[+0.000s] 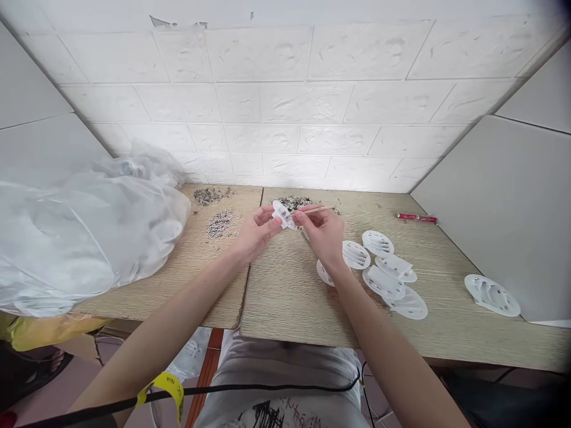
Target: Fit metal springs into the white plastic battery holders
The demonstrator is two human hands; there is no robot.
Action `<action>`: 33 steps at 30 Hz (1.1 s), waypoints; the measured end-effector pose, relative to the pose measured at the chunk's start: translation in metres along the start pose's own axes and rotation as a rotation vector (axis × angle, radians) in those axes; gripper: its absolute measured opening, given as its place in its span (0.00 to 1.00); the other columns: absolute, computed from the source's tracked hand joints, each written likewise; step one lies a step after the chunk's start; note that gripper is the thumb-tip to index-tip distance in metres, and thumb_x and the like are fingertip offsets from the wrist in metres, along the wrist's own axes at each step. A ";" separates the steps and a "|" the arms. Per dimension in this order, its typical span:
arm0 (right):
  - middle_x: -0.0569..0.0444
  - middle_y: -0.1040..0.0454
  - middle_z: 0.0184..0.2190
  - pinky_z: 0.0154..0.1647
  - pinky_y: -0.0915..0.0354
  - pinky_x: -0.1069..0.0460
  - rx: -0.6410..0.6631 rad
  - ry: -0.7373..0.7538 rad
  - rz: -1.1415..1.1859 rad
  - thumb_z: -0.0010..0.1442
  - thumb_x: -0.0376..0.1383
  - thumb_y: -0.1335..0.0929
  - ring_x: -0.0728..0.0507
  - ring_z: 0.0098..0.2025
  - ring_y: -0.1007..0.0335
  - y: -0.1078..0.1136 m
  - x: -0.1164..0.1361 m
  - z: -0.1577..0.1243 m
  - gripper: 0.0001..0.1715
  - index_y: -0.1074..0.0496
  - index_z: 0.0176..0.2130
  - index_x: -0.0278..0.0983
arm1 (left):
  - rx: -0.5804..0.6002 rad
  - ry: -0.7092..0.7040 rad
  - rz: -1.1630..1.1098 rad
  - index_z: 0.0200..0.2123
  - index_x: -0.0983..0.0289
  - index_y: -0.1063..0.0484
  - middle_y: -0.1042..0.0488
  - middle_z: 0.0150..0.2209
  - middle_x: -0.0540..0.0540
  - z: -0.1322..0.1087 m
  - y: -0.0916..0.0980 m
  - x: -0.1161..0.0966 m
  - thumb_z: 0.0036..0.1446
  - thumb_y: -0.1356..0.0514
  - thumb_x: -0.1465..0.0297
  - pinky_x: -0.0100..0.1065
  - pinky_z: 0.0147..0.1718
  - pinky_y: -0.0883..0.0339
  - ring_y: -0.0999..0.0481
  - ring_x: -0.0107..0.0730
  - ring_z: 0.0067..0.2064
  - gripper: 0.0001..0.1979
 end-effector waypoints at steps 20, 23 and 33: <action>0.52 0.21 0.33 0.36 0.28 0.50 0.002 0.069 -0.123 0.55 0.40 0.30 0.45 0.33 0.26 -0.004 0.008 -0.004 0.08 0.24 0.30 0.37 | -0.005 -0.014 -0.031 0.39 0.62 0.30 0.25 0.39 0.52 -0.001 -0.004 0.003 0.42 0.27 0.68 0.45 0.55 0.38 0.25 0.34 0.45 0.21; 0.52 0.22 0.32 0.36 0.27 0.49 0.017 -0.020 0.049 0.53 0.40 0.28 0.45 0.33 0.25 -0.003 -0.001 0.000 0.08 0.24 0.30 0.36 | 0.027 0.003 -0.059 0.41 0.63 0.30 0.24 0.40 0.56 -0.001 -0.008 0.002 0.41 0.27 0.65 0.48 0.55 0.38 0.26 0.40 0.50 0.23; 0.51 0.22 0.34 0.36 0.27 0.49 0.003 -0.002 0.064 0.53 0.41 0.28 0.46 0.31 0.26 -0.002 0.001 0.001 0.10 0.25 0.30 0.36 | 0.065 -0.026 -0.058 0.41 0.64 0.30 0.23 0.41 0.57 -0.001 -0.012 -0.002 0.42 0.28 0.64 0.48 0.55 0.39 0.27 0.43 0.52 0.23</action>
Point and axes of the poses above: each hand's wrist, its own z-axis towards the middle knuckle, its own y-axis out of the back of the hand, x = y × z, the point moved 10 cm from there along z, towards the middle knuckle
